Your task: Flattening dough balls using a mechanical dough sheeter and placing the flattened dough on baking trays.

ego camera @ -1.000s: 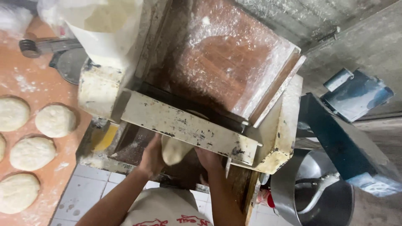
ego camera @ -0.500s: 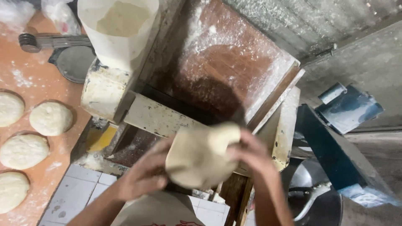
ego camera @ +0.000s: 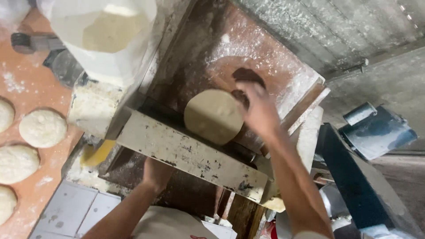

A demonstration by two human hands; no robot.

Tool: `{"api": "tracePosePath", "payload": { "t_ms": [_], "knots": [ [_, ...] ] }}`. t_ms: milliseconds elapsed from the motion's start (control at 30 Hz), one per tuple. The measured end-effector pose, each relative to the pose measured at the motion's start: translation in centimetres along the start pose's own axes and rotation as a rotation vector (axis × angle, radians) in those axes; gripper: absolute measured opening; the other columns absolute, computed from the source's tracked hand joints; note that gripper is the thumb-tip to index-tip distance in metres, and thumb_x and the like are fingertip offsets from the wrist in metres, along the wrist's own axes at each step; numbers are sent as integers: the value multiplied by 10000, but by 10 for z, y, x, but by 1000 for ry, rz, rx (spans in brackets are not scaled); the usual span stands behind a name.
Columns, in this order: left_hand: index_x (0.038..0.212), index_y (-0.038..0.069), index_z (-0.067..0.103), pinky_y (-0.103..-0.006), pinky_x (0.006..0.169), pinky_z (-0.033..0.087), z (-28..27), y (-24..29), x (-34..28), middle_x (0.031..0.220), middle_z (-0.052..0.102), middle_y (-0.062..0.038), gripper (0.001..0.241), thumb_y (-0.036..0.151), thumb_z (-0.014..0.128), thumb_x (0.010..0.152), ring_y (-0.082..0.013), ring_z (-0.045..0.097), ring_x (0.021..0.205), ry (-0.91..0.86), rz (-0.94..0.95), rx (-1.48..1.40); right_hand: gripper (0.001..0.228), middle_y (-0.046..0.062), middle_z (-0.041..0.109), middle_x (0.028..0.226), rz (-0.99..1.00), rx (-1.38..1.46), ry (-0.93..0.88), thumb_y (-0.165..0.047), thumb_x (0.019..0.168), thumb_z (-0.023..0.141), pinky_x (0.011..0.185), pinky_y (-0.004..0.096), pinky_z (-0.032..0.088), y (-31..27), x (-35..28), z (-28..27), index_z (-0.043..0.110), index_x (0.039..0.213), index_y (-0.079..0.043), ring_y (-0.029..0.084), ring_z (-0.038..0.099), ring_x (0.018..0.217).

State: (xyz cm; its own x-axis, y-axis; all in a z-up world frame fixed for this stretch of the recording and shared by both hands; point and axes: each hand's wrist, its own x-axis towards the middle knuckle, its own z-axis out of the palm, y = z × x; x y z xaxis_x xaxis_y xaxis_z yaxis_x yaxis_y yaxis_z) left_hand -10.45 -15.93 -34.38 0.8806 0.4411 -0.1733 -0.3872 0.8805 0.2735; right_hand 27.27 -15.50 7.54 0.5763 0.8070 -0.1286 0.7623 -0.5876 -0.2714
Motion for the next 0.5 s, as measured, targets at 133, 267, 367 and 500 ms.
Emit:
{"api": "tracePosePath", "payload": {
  "t_ms": [133,267,367,500],
  "knots": [
    [1419,44,414,-537,1106,359,73,-6,39,1454,407,-192,605,515,365,1044,-395,400,1323,217,-134,8,424,196,669,1363,-242,519,-66,-249,1031,693,1048,465,555,-12,-124,33,568,1392,-65,291,662,1264],
    [1556,125,364,-532,1153,328,111,14,103,1607,375,-117,782,642,373,970,-376,363,1440,337,-210,65,599,104,642,1357,40,1238,-947,-190,969,739,1005,368,564,17,-216,140,506,1495,-26,187,649,1177],
    [1581,132,352,-522,1179,311,110,16,91,1639,365,-99,832,667,414,947,-361,351,1474,287,-228,609,615,97,577,1439,207,1476,-882,-234,940,690,1063,372,506,26,-226,223,468,1481,-43,206,593,1256],
    [1550,91,379,-514,1140,382,169,53,75,1553,442,-133,810,630,437,949,-358,446,1400,244,-269,814,486,174,618,1378,595,2356,61,-374,1011,503,1101,426,442,40,-188,298,646,1295,-6,313,595,1235]
  ]
}}
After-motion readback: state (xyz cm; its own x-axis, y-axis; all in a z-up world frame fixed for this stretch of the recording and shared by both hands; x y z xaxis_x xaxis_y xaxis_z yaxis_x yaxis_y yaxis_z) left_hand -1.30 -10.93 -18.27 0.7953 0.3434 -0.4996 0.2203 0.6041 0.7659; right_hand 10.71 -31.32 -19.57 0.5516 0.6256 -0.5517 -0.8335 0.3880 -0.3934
